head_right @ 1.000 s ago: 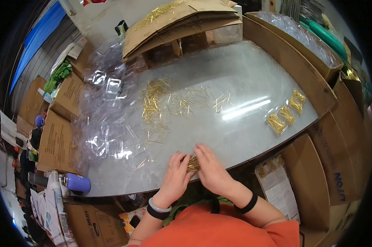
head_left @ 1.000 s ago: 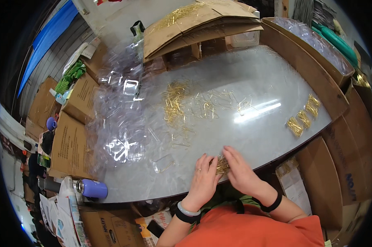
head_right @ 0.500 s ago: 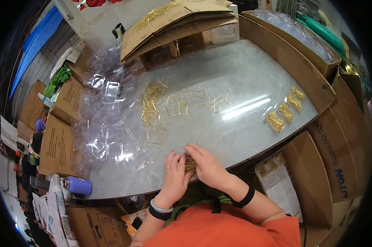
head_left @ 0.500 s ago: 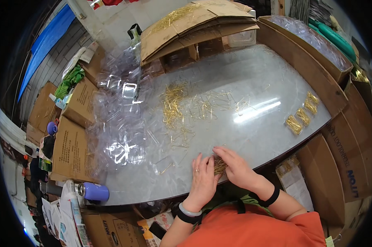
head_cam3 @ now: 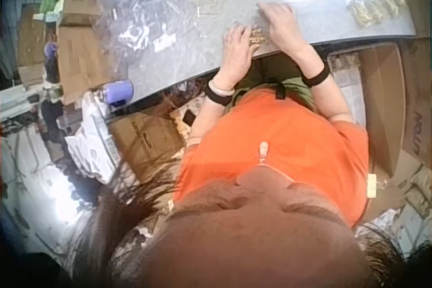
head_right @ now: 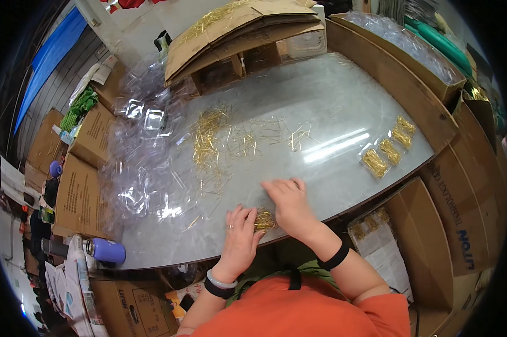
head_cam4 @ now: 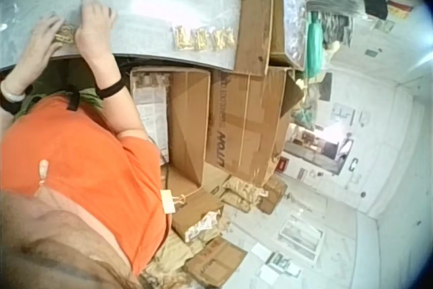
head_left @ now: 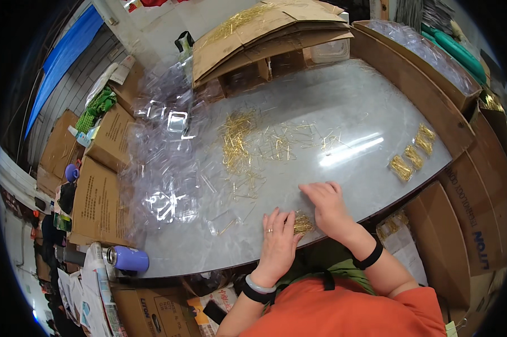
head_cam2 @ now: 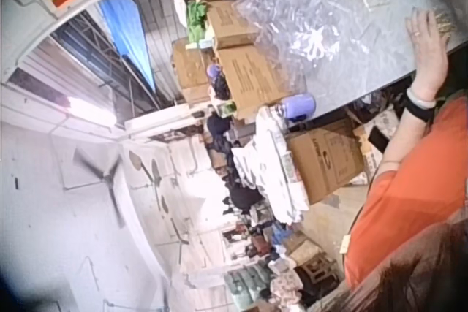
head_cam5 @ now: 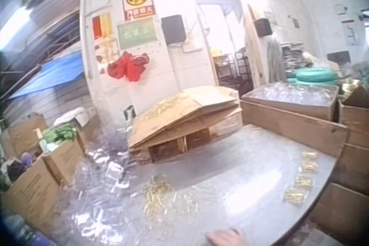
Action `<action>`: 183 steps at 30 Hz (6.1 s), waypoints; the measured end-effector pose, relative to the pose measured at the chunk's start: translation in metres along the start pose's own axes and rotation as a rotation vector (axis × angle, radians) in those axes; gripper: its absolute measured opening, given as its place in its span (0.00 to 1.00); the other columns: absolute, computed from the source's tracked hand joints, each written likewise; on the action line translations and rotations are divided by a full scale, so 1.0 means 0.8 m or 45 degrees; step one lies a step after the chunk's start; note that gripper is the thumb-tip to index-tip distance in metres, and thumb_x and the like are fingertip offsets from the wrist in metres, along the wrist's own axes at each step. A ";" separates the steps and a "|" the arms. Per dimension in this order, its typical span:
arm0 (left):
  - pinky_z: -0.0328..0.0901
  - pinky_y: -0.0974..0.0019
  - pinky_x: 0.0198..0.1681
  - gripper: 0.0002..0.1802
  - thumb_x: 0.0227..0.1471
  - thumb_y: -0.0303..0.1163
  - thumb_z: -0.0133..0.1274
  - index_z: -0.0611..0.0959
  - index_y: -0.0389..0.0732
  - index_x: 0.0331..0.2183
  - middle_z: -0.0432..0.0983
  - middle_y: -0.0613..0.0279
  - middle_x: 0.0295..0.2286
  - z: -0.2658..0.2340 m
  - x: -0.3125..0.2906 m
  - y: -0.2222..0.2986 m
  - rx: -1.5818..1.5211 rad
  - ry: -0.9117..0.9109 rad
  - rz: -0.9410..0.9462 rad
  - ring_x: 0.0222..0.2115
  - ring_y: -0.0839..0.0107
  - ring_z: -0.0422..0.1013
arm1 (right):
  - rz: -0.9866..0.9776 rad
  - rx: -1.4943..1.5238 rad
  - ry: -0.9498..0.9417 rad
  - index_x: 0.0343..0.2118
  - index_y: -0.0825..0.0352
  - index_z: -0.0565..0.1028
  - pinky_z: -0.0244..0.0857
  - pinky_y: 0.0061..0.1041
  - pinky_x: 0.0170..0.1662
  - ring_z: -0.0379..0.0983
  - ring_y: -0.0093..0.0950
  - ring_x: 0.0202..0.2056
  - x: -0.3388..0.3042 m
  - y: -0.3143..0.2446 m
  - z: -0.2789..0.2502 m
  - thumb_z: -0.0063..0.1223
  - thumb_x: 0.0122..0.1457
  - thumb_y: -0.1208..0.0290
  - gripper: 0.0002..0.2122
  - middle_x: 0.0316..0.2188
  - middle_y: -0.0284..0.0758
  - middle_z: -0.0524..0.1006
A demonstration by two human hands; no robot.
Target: Sorting small gold pins on a workbench and placing them into groups.
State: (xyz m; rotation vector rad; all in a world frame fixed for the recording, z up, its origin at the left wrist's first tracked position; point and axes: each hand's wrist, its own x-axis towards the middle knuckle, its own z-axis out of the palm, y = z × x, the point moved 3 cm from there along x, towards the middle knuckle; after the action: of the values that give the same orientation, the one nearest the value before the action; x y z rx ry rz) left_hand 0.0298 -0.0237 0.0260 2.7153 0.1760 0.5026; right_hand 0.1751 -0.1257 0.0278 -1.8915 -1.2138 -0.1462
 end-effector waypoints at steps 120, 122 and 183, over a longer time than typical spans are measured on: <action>0.69 0.59 0.56 0.06 0.69 0.26 0.43 0.71 0.36 0.45 0.73 0.57 0.45 -0.036 -0.133 -0.003 -1.930 0.213 -0.933 0.47 0.70 0.72 | -0.447 0.319 -0.174 0.48 0.70 0.75 0.69 0.41 0.55 0.73 0.45 0.50 -0.075 -0.113 0.014 0.57 0.52 0.84 0.19 0.44 0.44 0.75; 0.69 0.65 0.52 0.11 0.69 0.24 0.41 0.70 0.37 0.51 0.73 0.58 0.46 -0.055 -0.096 -0.010 -1.692 0.221 -0.808 0.47 0.69 0.72 | -0.398 0.258 -0.108 0.49 0.70 0.75 0.70 0.40 0.54 0.73 0.45 0.49 -0.058 -0.104 0.019 0.56 0.52 0.84 0.19 0.45 0.44 0.75; 0.62 0.43 0.62 0.25 0.55 0.29 0.61 0.76 0.33 0.54 0.73 0.47 0.48 -0.021 -0.032 -0.021 -0.370 0.196 0.019 0.54 0.45 0.68 | 0.671 0.721 -0.825 0.46 0.69 0.77 0.71 0.30 0.41 0.76 0.31 0.36 -0.001 -0.001 -0.032 0.54 0.62 0.79 0.10 0.35 0.36 0.77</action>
State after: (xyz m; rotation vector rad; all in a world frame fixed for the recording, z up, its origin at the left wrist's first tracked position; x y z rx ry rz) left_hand -0.0008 -0.0069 0.0264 2.3975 0.1135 0.6857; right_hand 0.1824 -0.1441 0.0437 -1.7039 -0.9507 1.0522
